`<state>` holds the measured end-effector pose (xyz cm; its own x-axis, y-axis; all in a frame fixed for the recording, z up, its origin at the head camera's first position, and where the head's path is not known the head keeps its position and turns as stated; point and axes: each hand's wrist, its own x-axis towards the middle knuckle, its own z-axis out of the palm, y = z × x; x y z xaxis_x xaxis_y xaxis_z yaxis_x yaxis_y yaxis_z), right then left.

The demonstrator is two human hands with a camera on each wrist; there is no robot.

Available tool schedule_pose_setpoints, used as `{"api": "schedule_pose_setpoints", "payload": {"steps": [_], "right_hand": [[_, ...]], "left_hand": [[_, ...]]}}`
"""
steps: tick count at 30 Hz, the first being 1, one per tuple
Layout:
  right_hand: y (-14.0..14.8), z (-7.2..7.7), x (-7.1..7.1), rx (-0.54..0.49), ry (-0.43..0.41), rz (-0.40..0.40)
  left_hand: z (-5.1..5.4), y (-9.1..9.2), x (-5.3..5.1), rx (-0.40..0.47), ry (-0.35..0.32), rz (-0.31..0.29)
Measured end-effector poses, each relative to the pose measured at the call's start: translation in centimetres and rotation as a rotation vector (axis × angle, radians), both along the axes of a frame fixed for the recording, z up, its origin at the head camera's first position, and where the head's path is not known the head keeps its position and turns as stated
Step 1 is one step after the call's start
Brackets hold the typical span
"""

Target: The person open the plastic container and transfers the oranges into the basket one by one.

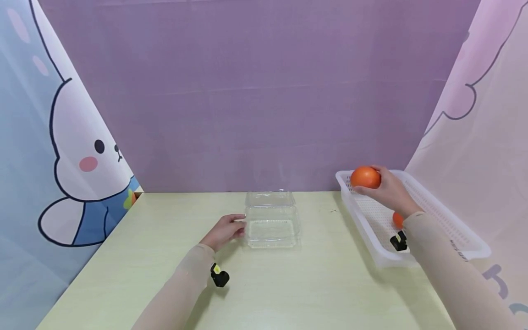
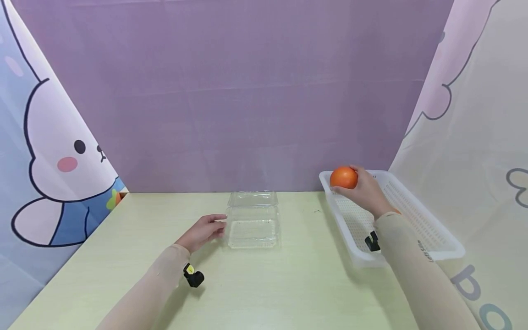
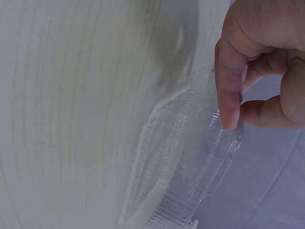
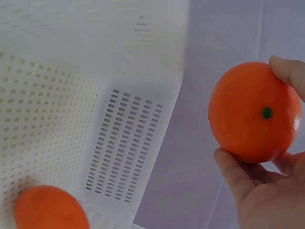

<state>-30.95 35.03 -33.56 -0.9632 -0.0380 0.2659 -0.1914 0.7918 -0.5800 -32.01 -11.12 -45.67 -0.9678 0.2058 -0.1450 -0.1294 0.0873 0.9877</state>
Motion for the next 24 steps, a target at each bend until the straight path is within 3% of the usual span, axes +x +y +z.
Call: {"api": "schedule_pose_setpoints", "payload": {"steps": [24], "right_hand": [[2.5, -1.1, -0.2, 0.040, -0.061, -0.011]], "left_hand": [[0.0, 0.0, -0.1, 0.005, 0.010, -0.013]]}}
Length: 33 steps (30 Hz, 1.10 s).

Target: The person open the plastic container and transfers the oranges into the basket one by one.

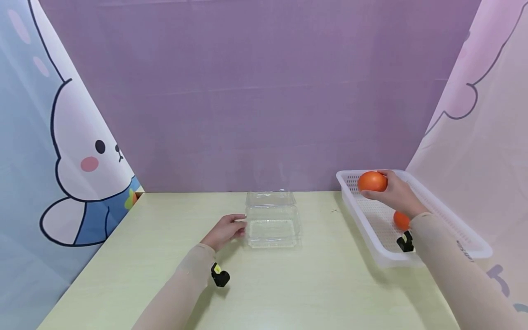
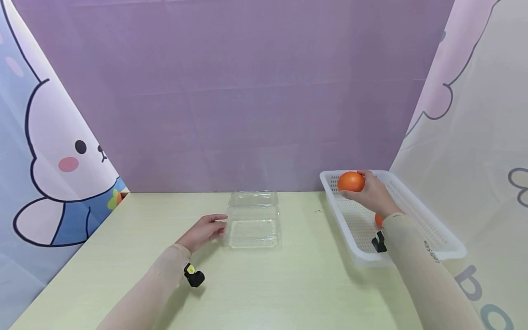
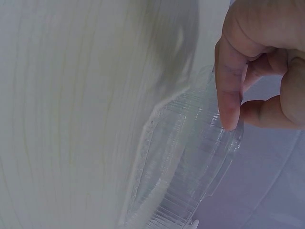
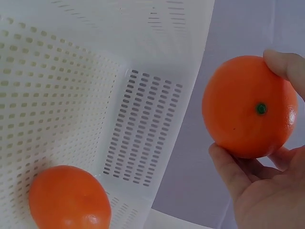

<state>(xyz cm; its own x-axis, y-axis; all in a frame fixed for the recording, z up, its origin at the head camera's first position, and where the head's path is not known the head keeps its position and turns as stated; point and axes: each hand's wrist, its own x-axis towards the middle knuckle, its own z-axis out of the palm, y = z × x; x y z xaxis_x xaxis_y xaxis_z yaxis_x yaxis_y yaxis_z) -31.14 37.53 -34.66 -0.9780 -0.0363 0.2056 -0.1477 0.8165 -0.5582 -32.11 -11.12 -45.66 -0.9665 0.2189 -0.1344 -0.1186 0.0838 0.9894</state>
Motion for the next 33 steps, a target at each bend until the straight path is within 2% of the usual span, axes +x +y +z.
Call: {"api": "schedule_pose_setpoints", "payload": {"steps": [8, 22, 33], "right_hand": [[0.8, -0.4, -0.5, 0.015, -0.076, -0.006], [1.5, -1.1, -0.4, 0.020, -0.199, -0.021], [1.8, -2.3, -0.9, 0.030, -0.218, -0.001]], "left_hand": [[0.2, 0.0, 0.0, -0.011, -0.012, -0.003], [-0.1, 0.0, -0.2, -0.021, -0.018, 0.015], [-0.1, -0.1, 0.0, -0.020, -0.006, 0.008]]}}
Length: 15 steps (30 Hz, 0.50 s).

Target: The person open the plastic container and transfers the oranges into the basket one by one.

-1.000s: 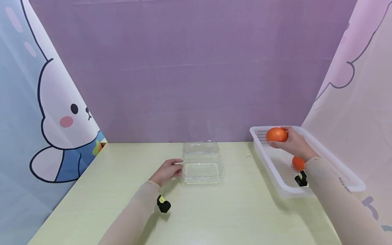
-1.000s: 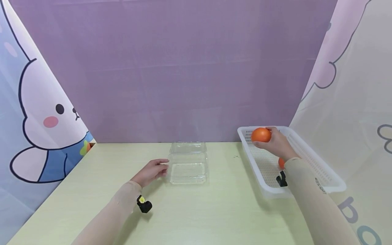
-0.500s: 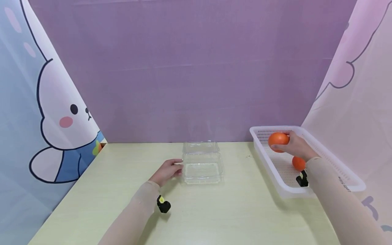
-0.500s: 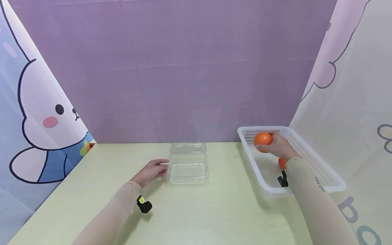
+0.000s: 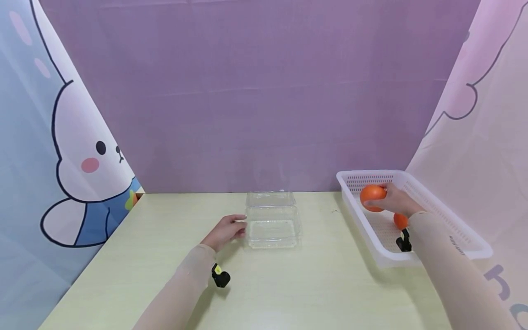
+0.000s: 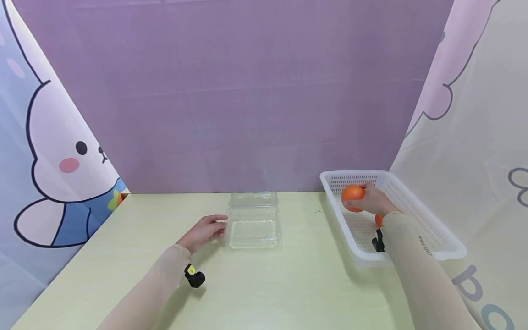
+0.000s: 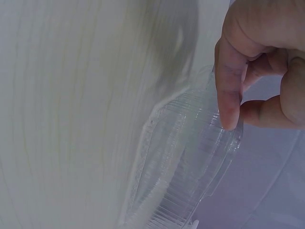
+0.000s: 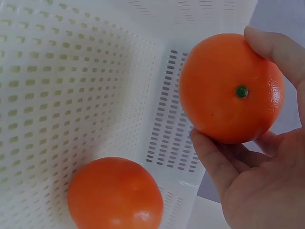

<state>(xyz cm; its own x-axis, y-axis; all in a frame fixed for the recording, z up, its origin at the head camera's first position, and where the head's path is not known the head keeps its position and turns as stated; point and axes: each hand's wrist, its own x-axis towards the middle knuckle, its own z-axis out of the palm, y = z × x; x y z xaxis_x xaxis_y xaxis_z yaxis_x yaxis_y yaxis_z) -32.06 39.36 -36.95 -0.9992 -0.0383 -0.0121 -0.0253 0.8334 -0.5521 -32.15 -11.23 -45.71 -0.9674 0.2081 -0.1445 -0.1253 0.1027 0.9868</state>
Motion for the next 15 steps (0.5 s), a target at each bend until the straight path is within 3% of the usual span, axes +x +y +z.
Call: {"api": "schedule_pose_setpoints", "payload": {"steps": [6, 15], "right_hand": [[0.3, -0.7, -0.3, -0.008, 0.003, 0.004], [0.1, -1.3, -0.5, -0.026, -0.068, 0.011]], "left_hand": [[0.0, 0.0, 0.0, -0.002, 0.003, 0.003], [-0.3, 0.1, -0.2, 0.008, -0.002, 0.006]]}}
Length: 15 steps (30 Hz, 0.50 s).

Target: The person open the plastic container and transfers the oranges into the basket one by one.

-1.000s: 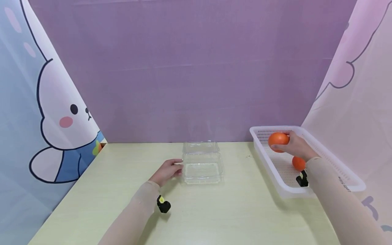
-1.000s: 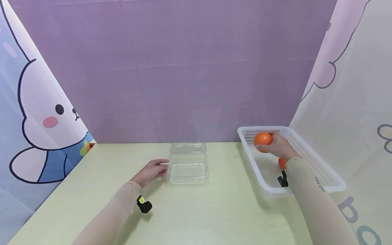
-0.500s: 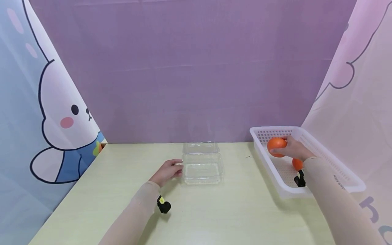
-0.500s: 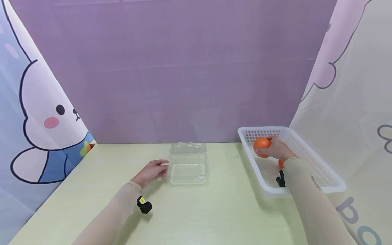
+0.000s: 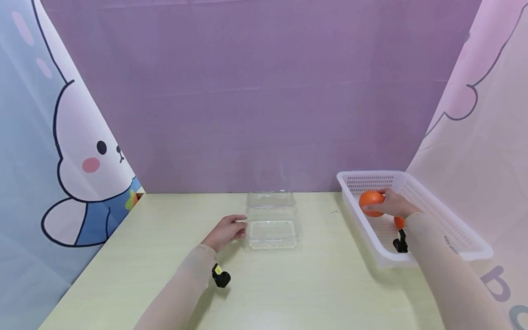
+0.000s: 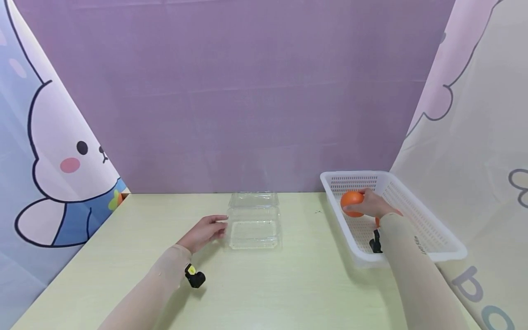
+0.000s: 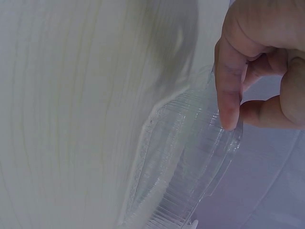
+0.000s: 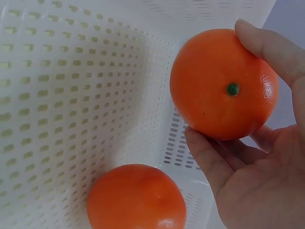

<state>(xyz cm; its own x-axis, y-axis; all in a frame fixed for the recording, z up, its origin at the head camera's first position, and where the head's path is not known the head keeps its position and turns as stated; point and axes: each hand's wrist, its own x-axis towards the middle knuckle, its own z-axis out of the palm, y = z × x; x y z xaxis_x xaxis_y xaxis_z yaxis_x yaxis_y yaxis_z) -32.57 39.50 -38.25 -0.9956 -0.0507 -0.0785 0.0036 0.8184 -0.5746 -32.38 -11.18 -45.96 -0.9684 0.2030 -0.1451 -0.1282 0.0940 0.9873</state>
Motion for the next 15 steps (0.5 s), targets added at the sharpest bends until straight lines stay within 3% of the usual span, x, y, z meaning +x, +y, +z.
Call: {"api": "schedule_pose_setpoints", "payload": {"steps": [15], "right_hand": [[1.1, -0.9, -0.2, -0.070, -0.177, 0.014]], "left_hand": [[0.3, -0.1, 0.2, 0.011, 0.000, -0.013]]}}
